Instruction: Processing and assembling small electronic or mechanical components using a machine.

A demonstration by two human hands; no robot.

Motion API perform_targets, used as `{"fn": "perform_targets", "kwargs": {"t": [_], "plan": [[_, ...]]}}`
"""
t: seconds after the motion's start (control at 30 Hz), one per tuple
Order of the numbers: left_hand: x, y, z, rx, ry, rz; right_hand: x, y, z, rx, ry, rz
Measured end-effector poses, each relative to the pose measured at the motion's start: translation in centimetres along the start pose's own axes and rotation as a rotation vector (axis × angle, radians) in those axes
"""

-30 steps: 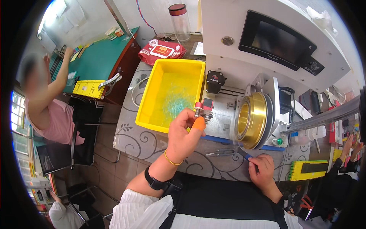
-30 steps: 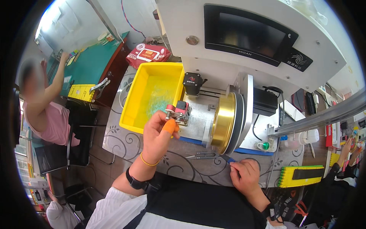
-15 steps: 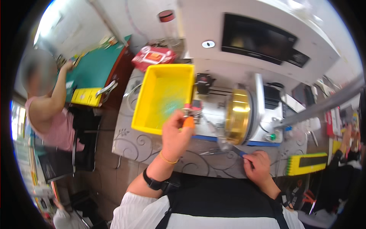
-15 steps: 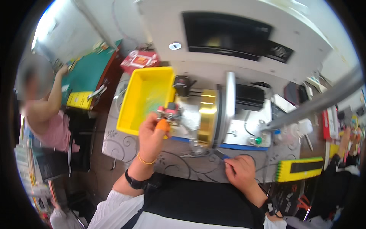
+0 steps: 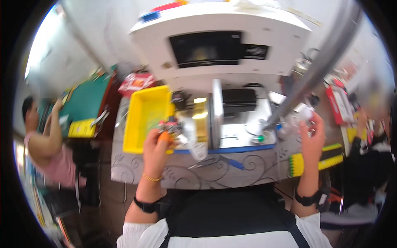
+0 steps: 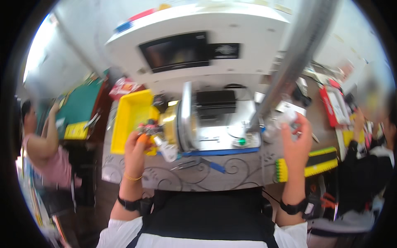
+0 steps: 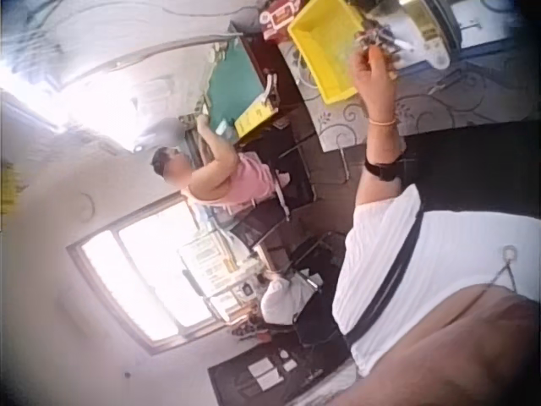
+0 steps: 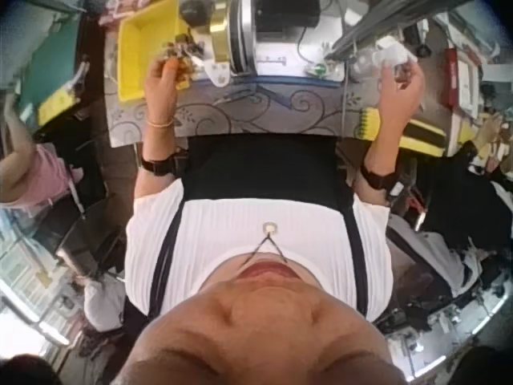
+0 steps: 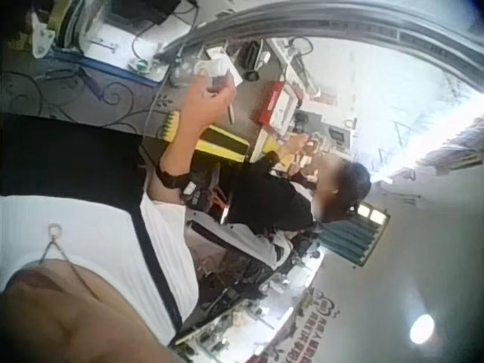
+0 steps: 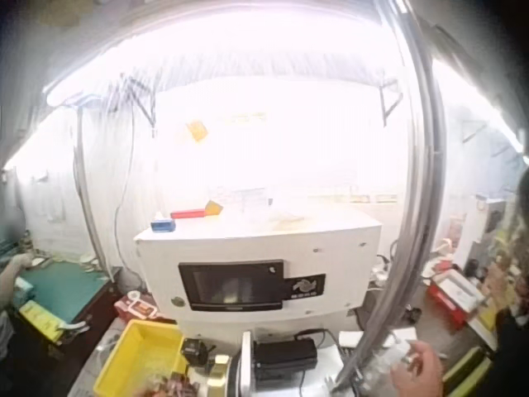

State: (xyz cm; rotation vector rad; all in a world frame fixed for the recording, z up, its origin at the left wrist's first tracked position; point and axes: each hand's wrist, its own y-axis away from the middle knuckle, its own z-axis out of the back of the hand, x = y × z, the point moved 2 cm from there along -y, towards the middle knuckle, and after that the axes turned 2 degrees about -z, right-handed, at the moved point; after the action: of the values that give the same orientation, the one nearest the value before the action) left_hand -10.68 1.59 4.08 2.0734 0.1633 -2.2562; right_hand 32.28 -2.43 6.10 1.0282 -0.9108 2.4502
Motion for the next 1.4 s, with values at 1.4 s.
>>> {"fn": "perform_targets", "kwargs": {"t": [1.4], "plan": [[0.6, -0.9, 1.0, 0.047, -0.354, -0.671, 20.8, 4.3, -12.6, 0.48, -0.382, 0.605]]}}
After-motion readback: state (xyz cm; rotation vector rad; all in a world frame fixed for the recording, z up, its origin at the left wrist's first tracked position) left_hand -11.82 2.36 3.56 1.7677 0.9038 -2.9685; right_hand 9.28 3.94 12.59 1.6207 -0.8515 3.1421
